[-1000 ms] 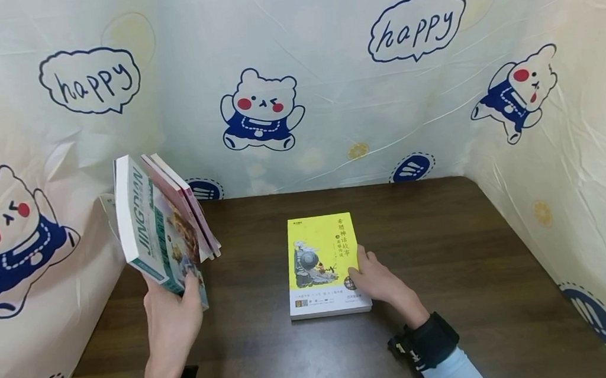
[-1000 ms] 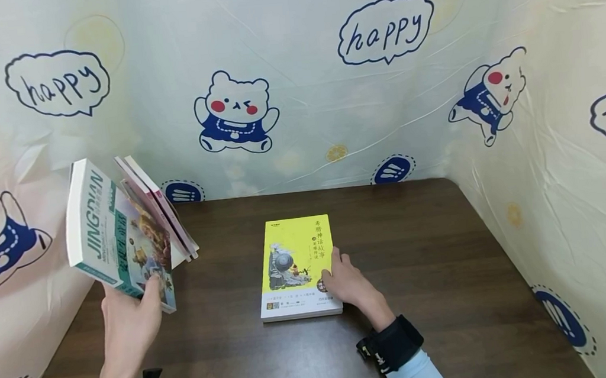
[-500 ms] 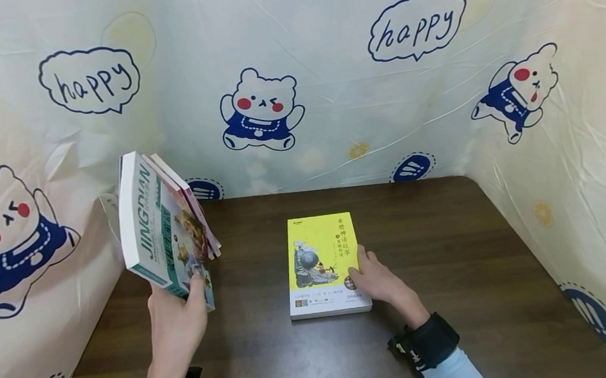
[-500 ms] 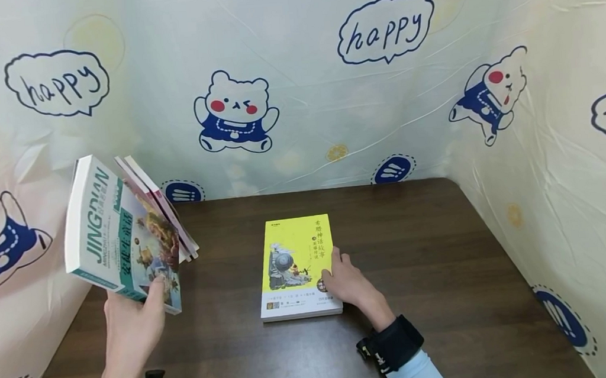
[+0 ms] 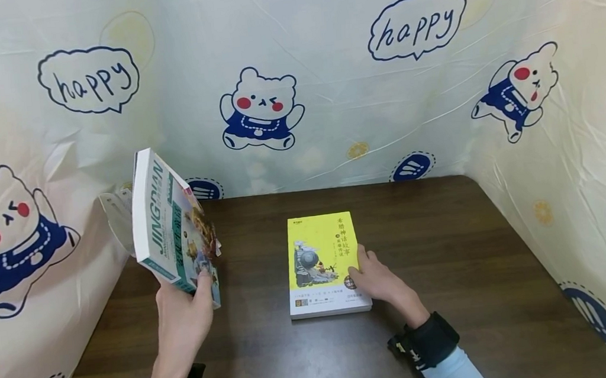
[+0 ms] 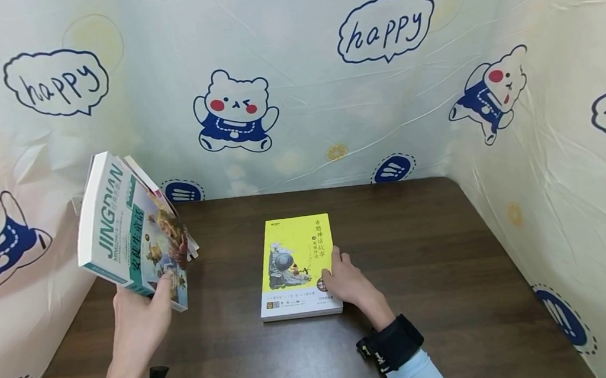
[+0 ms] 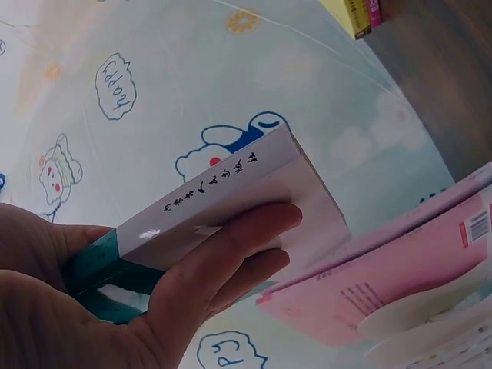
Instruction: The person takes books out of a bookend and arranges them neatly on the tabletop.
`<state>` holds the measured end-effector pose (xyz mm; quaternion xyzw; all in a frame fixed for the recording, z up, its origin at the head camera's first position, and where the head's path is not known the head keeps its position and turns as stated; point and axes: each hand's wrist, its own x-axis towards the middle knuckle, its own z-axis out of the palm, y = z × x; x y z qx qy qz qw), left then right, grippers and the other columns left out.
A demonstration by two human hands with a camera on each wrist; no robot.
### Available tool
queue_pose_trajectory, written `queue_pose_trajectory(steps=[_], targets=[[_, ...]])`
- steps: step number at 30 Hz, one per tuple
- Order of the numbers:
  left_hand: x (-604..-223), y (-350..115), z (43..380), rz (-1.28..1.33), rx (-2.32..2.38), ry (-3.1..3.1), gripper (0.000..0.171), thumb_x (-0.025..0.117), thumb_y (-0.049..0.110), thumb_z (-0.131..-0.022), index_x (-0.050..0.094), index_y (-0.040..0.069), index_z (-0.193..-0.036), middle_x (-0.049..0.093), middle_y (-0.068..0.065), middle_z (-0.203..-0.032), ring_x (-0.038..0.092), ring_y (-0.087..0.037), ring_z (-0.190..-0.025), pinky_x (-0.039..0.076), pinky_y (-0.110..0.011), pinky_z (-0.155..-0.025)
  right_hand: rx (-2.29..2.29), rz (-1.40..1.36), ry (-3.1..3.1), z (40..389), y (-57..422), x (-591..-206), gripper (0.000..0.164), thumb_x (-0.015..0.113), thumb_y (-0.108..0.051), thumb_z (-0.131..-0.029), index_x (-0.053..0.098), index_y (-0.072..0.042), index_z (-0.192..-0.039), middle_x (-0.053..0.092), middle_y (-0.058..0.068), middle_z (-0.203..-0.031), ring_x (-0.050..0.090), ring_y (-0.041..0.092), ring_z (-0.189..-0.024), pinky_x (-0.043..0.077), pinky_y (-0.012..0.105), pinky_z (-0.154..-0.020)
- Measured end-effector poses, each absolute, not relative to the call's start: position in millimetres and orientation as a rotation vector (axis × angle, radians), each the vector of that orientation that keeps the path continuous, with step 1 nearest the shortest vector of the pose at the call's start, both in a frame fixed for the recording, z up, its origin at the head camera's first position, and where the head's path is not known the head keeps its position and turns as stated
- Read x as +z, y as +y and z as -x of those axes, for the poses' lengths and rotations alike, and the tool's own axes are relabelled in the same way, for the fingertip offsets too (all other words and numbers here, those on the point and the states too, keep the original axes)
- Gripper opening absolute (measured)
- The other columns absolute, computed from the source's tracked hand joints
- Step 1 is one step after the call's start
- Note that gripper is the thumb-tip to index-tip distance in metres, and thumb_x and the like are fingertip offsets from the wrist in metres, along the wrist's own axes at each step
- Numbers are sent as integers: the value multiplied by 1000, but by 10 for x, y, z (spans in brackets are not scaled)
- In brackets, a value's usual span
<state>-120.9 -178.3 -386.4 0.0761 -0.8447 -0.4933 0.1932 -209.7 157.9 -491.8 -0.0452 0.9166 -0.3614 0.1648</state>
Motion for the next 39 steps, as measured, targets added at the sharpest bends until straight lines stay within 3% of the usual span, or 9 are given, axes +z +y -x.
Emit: queue_pose_trajectory(steps=[9,23,32,39], targets=[[-3942,-1711,1255,-183,-1379,-2413,68,54,8,-105,21,3,-164,41,-33,-157,48,-52,-137,47,-71,-97,-1028,99,2604,2092,1574,-4910,75,48,-27,-110,9,4,-166,34,31,-157,51,38,-118,44,50,-92],[-4049,-1644,1381,-135,-1460,-2424,80,54,4,-104,9,19,-169,33,-29,-163,44,-52,-141,44,-72,-98,-1027,104,2603,2070,1566,-4903,75,48,-27,-110,10,4,-166,33,31,-158,51,39,-120,44,51,-93],[-4089,-1621,1460,-91,-1464,-2413,80,54,3,-104,10,22,-169,34,-27,-164,46,-50,-140,45,-71,-97,-1036,113,2614,2087,1572,-4895,75,49,-27,-110,11,3,-166,39,28,-150,53,37,-113,45,47,-87],[-4112,-1580,1483,-64,-1472,-2415,78,54,3,-103,12,17,-168,34,-28,-164,46,-50,-140,46,-70,-97,-1036,116,2608,2082,1571,-4896,75,48,-27,-110,10,3,-166,36,29,-155,52,37,-116,45,49,-91]])
